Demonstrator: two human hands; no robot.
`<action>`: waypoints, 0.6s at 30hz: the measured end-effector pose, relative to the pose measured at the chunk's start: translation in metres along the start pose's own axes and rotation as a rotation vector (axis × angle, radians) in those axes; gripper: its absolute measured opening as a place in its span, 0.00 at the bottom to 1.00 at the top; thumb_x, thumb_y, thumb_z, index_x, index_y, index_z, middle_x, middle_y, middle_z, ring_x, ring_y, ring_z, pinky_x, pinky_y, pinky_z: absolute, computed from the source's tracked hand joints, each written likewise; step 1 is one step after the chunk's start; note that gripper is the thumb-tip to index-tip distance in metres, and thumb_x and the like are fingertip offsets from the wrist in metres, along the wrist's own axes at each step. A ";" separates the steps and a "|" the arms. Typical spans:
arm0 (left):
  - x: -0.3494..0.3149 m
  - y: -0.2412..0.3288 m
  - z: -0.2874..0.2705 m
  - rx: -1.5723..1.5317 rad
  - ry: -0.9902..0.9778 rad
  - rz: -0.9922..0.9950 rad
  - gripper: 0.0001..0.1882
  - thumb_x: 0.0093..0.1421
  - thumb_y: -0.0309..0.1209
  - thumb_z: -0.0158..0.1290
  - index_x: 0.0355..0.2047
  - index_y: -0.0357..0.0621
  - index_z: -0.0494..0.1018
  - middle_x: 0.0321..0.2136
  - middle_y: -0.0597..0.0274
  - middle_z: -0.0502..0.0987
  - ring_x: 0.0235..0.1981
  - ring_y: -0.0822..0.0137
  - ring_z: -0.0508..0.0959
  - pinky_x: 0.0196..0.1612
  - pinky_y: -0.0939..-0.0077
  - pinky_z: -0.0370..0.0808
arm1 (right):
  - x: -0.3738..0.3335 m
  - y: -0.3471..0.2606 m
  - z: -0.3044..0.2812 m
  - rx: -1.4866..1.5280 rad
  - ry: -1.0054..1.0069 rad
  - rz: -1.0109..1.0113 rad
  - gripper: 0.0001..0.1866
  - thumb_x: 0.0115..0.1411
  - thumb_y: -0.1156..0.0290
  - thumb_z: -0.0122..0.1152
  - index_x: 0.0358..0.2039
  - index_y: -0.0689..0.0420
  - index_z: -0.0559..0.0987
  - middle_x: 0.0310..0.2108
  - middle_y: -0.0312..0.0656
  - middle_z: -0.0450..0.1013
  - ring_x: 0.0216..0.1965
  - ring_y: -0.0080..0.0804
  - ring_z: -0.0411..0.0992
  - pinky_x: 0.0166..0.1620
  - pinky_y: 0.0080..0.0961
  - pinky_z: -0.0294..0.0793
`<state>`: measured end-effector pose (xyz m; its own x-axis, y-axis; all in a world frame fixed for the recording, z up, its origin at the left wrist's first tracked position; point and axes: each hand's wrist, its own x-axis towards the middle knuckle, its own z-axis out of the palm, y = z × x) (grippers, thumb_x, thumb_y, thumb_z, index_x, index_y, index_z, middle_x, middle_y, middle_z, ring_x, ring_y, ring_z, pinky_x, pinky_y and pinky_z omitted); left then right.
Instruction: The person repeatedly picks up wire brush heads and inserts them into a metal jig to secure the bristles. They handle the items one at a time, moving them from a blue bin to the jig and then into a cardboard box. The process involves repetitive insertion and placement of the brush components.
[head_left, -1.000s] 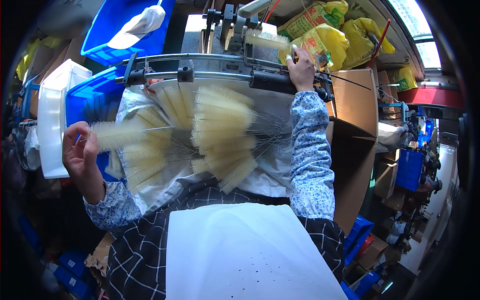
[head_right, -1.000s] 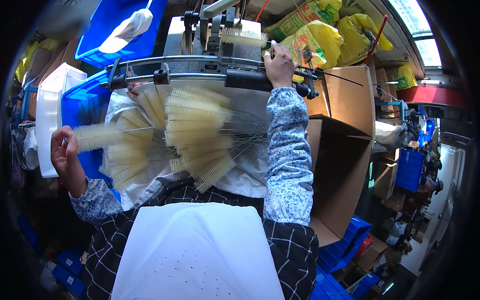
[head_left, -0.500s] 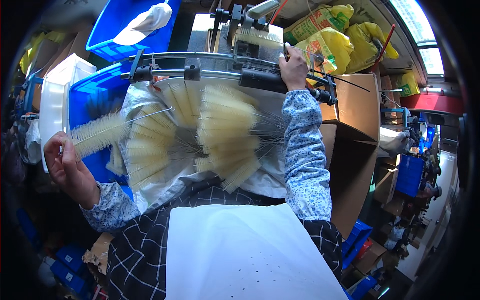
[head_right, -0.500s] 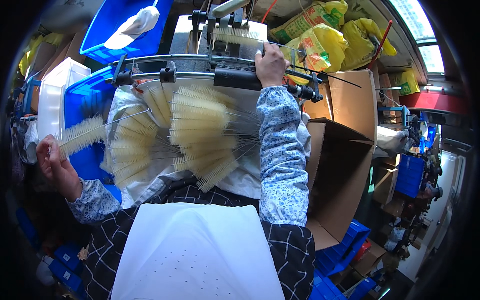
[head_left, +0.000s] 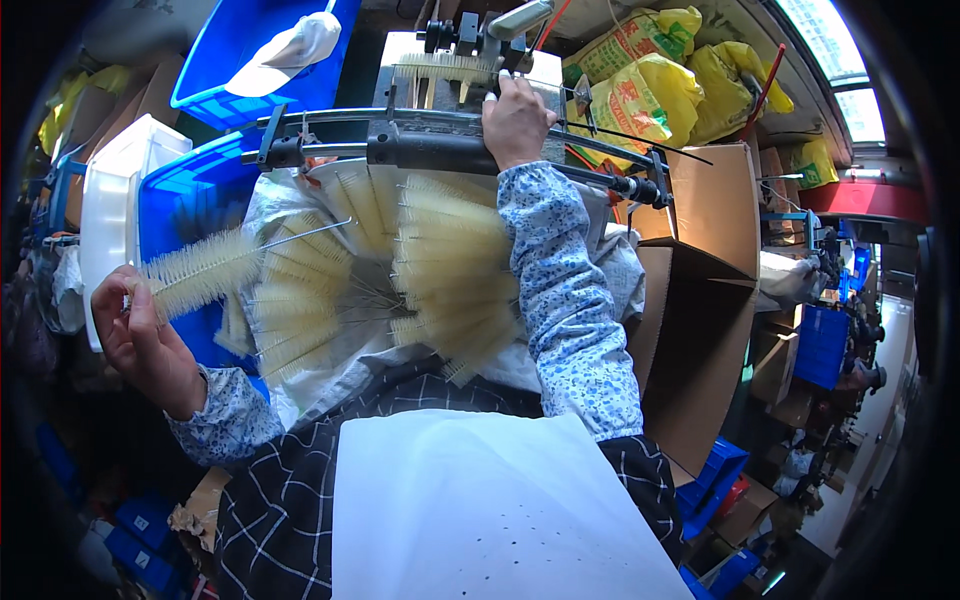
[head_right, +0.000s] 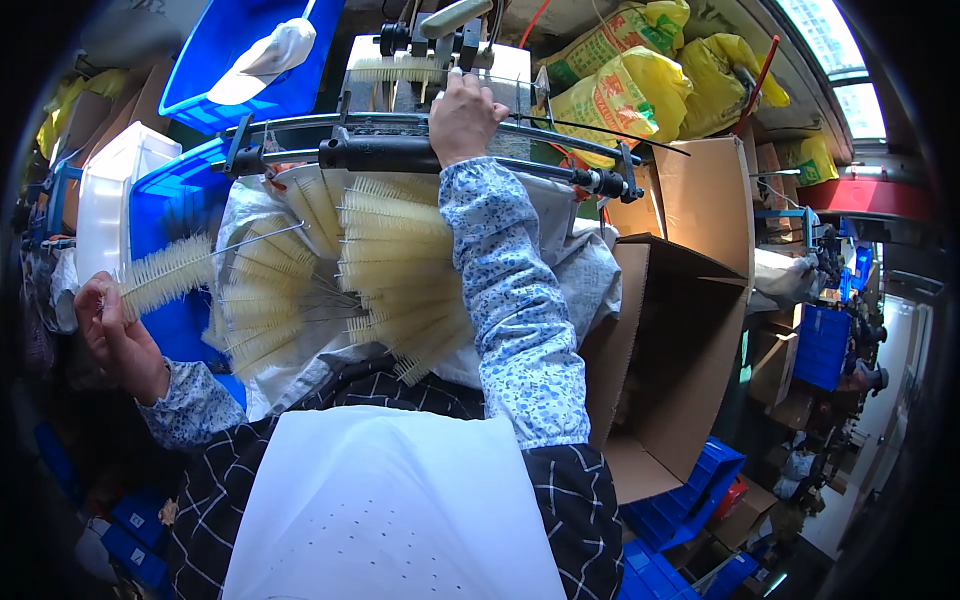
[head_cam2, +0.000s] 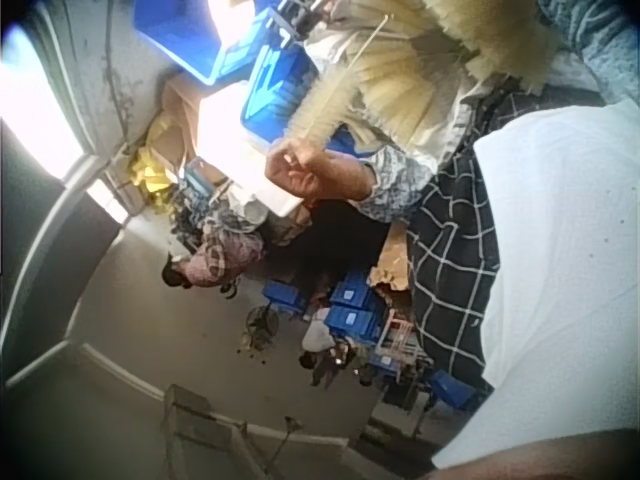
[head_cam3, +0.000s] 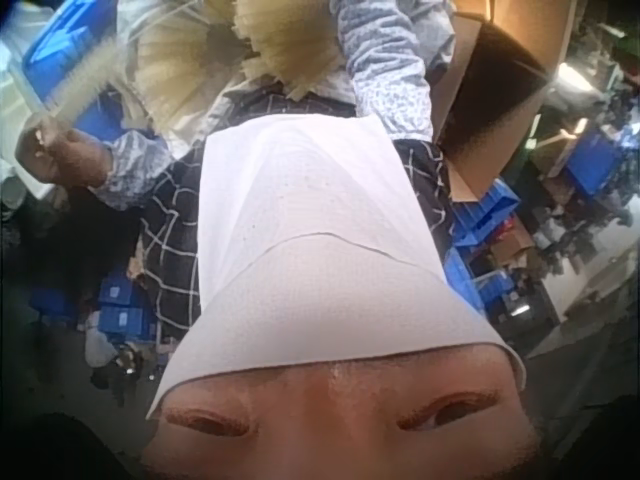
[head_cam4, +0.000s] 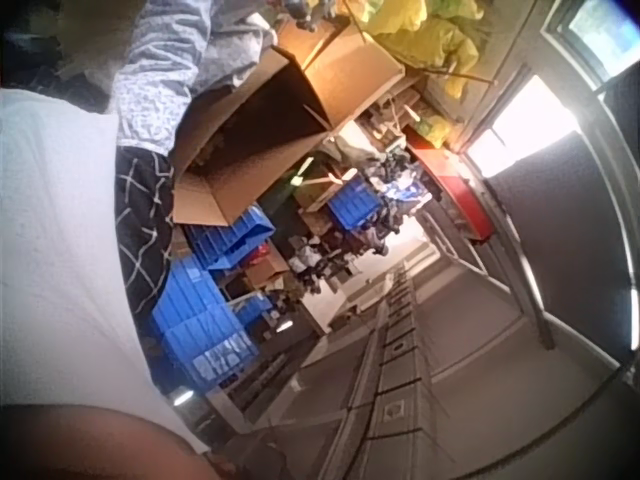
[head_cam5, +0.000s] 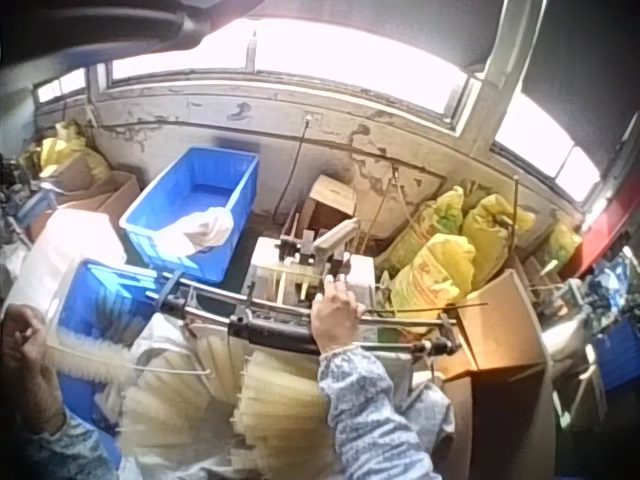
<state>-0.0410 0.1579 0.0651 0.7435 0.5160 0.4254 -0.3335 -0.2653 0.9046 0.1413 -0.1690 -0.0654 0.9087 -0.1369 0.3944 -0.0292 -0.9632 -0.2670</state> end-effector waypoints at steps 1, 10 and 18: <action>0.000 0.000 0.000 0.003 0.012 0.007 0.09 0.50 0.24 0.47 0.33 0.35 0.67 0.32 0.59 0.68 0.34 0.73 0.67 0.41 0.82 0.64 | 0.000 0.002 -0.001 0.007 -0.007 -0.007 0.15 0.48 0.68 0.55 0.38 0.56 0.74 0.35 0.39 0.70 0.39 0.36 0.69 0.40 0.39 0.61; 0.010 -0.013 -0.026 -0.102 0.242 0.113 0.11 0.51 0.26 0.46 0.35 0.34 0.67 0.34 0.51 0.69 0.38 0.63 0.71 0.46 0.71 0.69 | 0.003 0.082 -0.015 0.017 -0.035 0.003 0.17 0.49 0.65 0.53 0.42 0.52 0.74 0.39 0.41 0.71 0.41 0.39 0.70 0.41 0.41 0.63; 0.012 -0.017 -0.016 -0.465 0.139 -0.083 0.11 0.51 0.27 0.45 0.35 0.36 0.68 0.34 0.53 0.71 0.38 0.64 0.71 0.46 0.69 0.69 | 0.031 0.172 -0.031 0.072 -0.031 -0.007 0.15 0.52 0.67 0.51 0.40 0.55 0.75 0.39 0.48 0.70 0.40 0.44 0.68 0.45 0.34 0.66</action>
<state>-0.0359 0.1817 0.0554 0.7043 0.6325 0.3223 -0.5240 0.1568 0.8372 0.1520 -0.3461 -0.0720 0.9212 -0.1217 0.3697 0.0064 -0.9450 -0.3270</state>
